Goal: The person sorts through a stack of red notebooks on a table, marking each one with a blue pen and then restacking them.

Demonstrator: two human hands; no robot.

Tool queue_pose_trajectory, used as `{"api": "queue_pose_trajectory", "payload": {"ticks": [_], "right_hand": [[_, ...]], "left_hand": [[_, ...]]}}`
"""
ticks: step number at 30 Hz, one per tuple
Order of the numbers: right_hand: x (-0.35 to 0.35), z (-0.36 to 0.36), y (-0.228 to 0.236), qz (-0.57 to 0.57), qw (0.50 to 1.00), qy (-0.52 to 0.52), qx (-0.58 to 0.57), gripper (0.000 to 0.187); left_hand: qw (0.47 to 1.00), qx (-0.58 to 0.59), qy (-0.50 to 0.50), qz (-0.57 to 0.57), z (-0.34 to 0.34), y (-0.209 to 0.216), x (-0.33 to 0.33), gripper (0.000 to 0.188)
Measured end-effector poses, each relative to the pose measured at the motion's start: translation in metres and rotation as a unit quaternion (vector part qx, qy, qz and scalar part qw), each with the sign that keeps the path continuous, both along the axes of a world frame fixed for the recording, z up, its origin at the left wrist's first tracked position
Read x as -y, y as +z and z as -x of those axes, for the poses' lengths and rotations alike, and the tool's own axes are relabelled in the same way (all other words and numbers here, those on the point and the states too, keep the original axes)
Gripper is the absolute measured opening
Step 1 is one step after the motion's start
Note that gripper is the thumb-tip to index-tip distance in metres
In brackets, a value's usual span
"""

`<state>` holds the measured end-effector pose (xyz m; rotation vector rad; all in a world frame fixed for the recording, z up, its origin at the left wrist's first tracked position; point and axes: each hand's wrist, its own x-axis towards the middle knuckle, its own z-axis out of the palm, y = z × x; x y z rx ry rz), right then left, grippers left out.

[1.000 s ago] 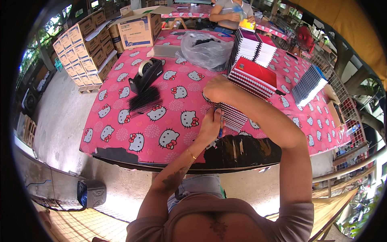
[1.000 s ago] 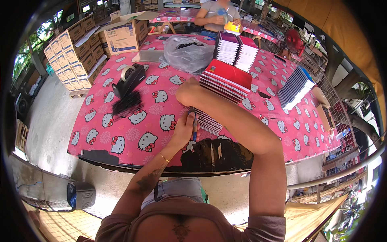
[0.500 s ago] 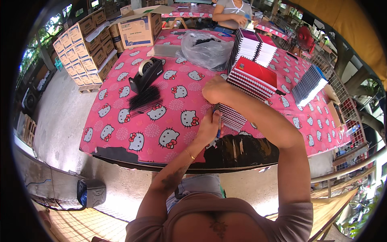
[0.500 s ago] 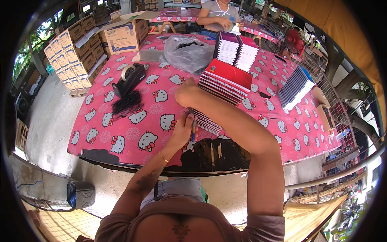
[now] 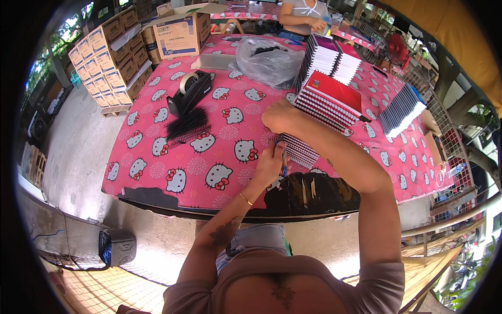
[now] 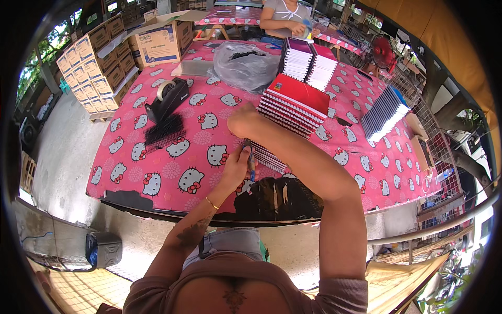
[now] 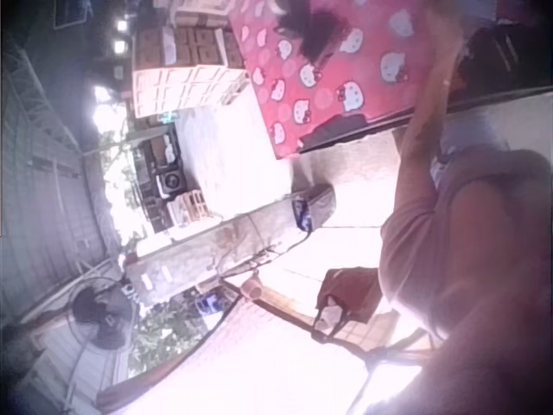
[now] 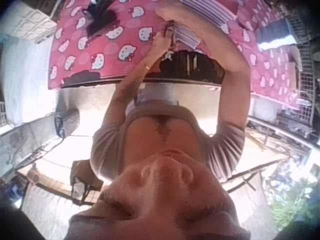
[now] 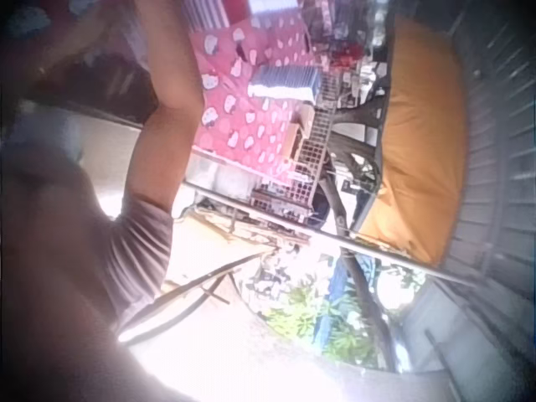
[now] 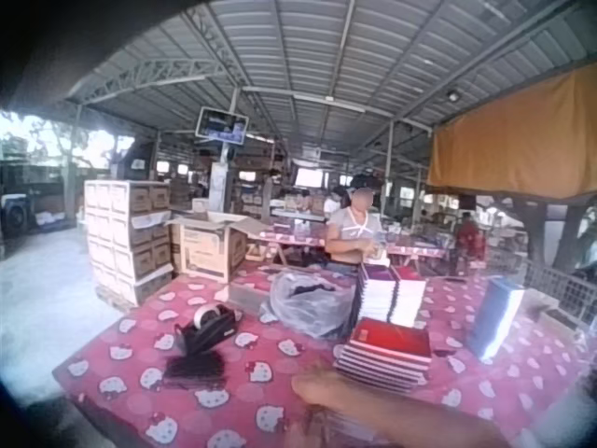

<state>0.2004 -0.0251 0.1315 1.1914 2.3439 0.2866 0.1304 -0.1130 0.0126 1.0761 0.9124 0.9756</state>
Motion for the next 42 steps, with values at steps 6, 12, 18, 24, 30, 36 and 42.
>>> {"api": "queue_pose_trajectory", "payload": {"ticks": [6, 12, 18, 24, 30, 36, 42], "right_hand": [[-0.006, -0.002, -0.006, 0.008, 1.000, -0.024, 0.011, 0.019], [-0.008, 0.000, -0.008, 0.025, 0.999, -0.041, 0.019, 0.024], [-0.007, 0.008, -0.007, 0.042, 0.997, -0.046, 0.036, 0.026], [-0.011, 0.000, -0.015, 0.029, 0.997, -0.054, 0.038, 0.028], [-0.007, 0.011, -0.013, 0.057, 0.995, -0.084, 0.007, 0.029], [-0.014, 0.007, -0.021, 0.062, 0.996, -0.050, 0.030, 0.030], [-0.011, 0.003, -0.023, 0.053, 0.996, -0.066, 0.002, 0.030]], "left_hand": [[1.000, -0.011, 0.004, -0.016, 0.000, 0.007, 0.002, 0.031], [0.999, -0.033, -0.031, -0.028, 0.003, -0.006, 0.008, 0.035], [1.000, -0.003, -0.009, 0.003, 0.002, -0.014, -0.001, 0.037], [0.998, -0.050, -0.035, -0.010, 0.003, 0.002, 0.001, 0.034], [1.000, 0.012, -0.012, 0.025, 0.000, -0.012, 0.014, 0.033], [1.000, -0.006, -0.006, 0.013, -0.001, -0.012, 0.000, 0.034], [0.999, -0.028, -0.035, 0.008, 0.003, -0.016, 0.010, 0.034]]}}
